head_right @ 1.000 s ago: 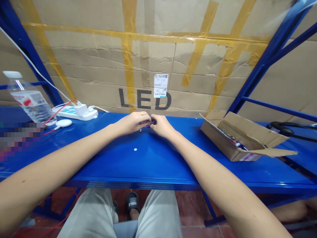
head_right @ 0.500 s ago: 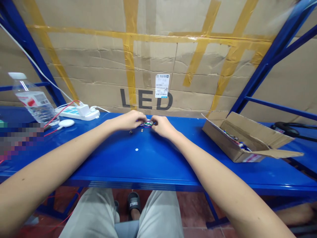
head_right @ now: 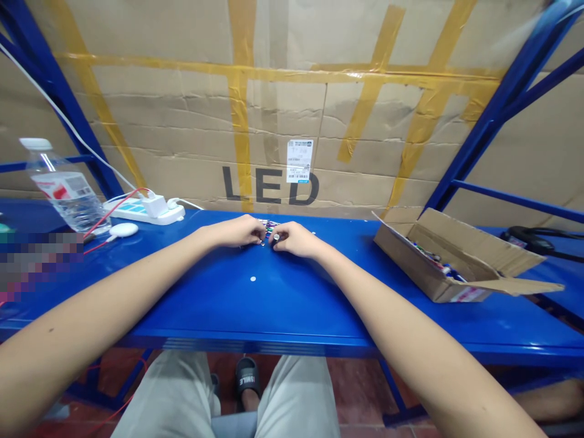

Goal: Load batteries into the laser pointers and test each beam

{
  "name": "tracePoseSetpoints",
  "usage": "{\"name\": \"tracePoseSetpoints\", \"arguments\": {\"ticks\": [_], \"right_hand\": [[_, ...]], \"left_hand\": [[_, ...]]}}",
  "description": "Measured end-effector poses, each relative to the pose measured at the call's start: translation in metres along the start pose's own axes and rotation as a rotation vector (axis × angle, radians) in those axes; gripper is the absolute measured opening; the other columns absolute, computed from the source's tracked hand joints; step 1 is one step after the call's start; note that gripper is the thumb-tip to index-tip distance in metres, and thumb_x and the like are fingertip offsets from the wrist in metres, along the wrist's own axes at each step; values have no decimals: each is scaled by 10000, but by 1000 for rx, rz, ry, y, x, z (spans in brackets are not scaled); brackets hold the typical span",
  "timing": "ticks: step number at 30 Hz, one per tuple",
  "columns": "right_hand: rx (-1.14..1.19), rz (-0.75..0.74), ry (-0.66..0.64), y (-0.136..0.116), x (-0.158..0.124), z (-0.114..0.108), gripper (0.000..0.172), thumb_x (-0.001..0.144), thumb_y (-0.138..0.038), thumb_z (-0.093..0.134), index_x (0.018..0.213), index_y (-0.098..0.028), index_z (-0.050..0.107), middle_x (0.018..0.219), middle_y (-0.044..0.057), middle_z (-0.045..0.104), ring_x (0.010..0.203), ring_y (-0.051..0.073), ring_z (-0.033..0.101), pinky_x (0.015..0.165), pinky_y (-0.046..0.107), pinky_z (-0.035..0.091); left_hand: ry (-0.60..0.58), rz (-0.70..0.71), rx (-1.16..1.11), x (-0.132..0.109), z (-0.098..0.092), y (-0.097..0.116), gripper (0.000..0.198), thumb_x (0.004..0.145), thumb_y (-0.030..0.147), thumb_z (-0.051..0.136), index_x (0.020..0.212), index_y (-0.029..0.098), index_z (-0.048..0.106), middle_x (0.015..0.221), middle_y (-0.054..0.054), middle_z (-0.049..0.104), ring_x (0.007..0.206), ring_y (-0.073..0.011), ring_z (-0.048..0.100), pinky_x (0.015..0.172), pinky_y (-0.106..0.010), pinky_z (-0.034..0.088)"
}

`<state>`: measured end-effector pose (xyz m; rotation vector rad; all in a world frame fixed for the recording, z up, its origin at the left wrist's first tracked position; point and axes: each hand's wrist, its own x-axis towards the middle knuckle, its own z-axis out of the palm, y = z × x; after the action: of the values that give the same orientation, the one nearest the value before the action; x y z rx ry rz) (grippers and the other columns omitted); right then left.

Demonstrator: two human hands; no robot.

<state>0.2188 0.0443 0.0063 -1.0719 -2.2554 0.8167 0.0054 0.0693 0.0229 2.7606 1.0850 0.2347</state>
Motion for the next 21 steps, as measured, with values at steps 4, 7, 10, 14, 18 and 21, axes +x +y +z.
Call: {"name": "tracePoseSetpoints", "arguments": {"ticks": [4,7,10,14,18,21], "right_hand": [[-64,-31,27,1,1,2,218,670,-116,615,851,-159,728,767,2,684,703,143,581,656,245,444],[-134,-51,55,1,0,3,231,675,-86,598,849,-164,728,788,6,684,711,144,583,659,242,432],[-169,-54,75,1,0,3,236,680,-76,589,855,-159,725,805,12,686,725,150,591,666,243,424],[-207,-54,102,2,0,2,174,699,-103,592,823,-155,701,775,7,675,732,159,589,671,248,408],[-160,-3,113,3,0,2,182,709,-134,589,857,-154,694,744,5,663,710,162,586,640,250,400],[-121,10,123,5,1,3,160,697,-149,594,828,-155,685,747,9,670,711,164,589,629,250,396]], "left_hand": [[-18,-112,-25,-2,-5,1,64,740,155,630,783,182,670,711,-16,669,637,-155,608,563,-242,372],[-35,-121,23,-2,-6,2,111,706,103,581,736,183,652,679,-16,651,620,-158,595,552,-254,368],[-26,-101,93,-2,-4,3,151,678,68,549,714,176,649,671,-28,649,602,-161,573,546,-267,362],[159,-30,10,-1,-6,15,146,769,110,563,819,158,691,763,-44,697,667,-158,611,608,-257,412],[361,139,-127,-2,-12,35,139,834,125,592,878,162,719,858,-41,736,811,-162,656,735,-259,468],[373,238,-103,-1,-11,41,134,844,99,600,860,157,720,873,-52,733,834,-166,657,772,-274,480]]}}
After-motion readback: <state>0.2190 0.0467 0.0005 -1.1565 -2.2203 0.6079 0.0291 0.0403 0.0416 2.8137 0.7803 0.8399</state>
